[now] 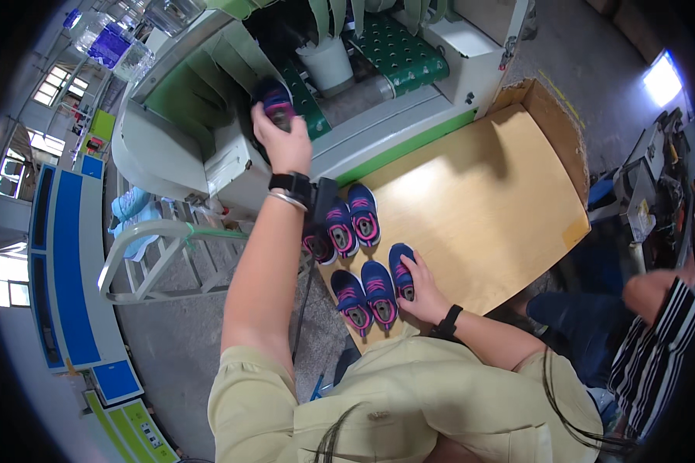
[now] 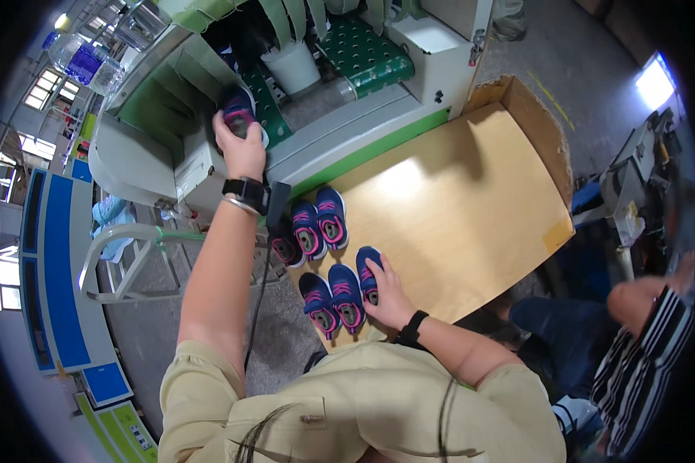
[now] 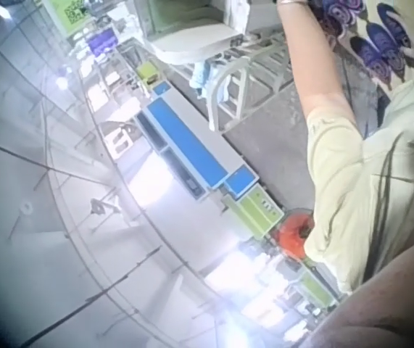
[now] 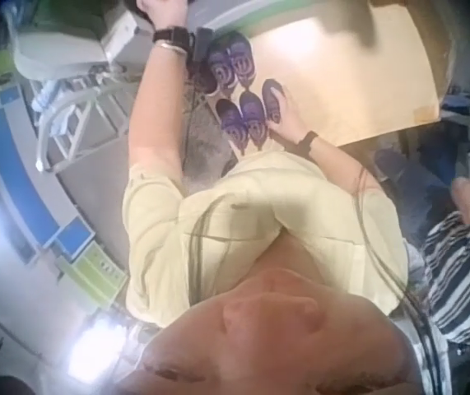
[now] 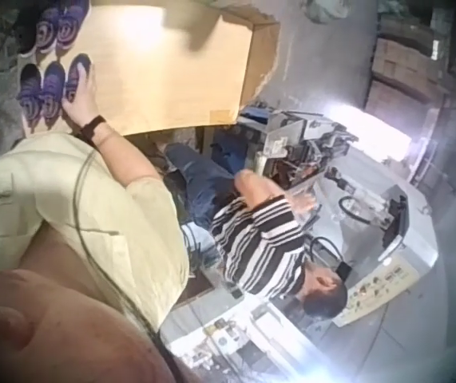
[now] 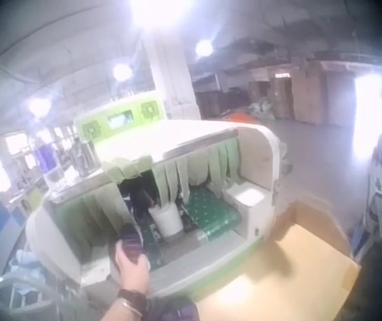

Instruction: Sorting shoe uppers and placing them into a conveyor-fed machine during manufacturing.

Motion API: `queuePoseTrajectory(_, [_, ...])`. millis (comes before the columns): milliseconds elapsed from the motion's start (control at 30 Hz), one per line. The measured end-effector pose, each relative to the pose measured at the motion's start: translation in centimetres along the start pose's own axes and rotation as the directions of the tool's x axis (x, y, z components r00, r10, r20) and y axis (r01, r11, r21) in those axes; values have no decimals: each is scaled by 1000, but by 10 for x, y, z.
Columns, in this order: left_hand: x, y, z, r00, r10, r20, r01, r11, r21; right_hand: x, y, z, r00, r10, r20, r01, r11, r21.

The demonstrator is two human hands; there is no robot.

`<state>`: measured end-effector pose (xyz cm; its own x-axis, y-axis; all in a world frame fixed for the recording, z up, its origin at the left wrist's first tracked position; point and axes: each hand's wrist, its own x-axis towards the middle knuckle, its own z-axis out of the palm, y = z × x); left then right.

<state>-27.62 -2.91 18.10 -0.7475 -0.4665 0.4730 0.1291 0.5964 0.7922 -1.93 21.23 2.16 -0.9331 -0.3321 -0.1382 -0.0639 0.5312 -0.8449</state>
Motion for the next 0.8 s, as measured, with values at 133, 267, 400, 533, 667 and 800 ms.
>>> queuePoseTrajectory(133, [3, -15, 3, 999, 25, 35, -23, 999, -44, 9, 9, -21, 981, 173, -82, -111, 862, 494])
queuePoseTrajectory(267, [-95, 2, -25, 946, 158, 284, -157, 987, -25, 41, 3, -86, 942, 262, -209, -52, 730, 682])
queuePoseTrajectory(400, [-212, -18, -70, 666, 101, 739, -247, 965, 91, 126, -75, -156, 781, -156, -604, 444, 820, 362])
queuePoseTrajectory(533, [-280, -28, -84, 295, 79, 952, -479, 875, 75, 245, -124, -215, 499, -484, -719, 615, 782, -100])
queuePoseTrajectory(667, [-286, -30, -75, 367, 135, 920, -536, 839, 91, 320, -88, -194, 633, -430, -643, 233, 899, -372])
queuePoseTrajectory(800, [-290, -37, -75, 410, 143, 901, -541, 833, 114, 291, -55, -175, 550, -366, -750, 142, 927, -348])
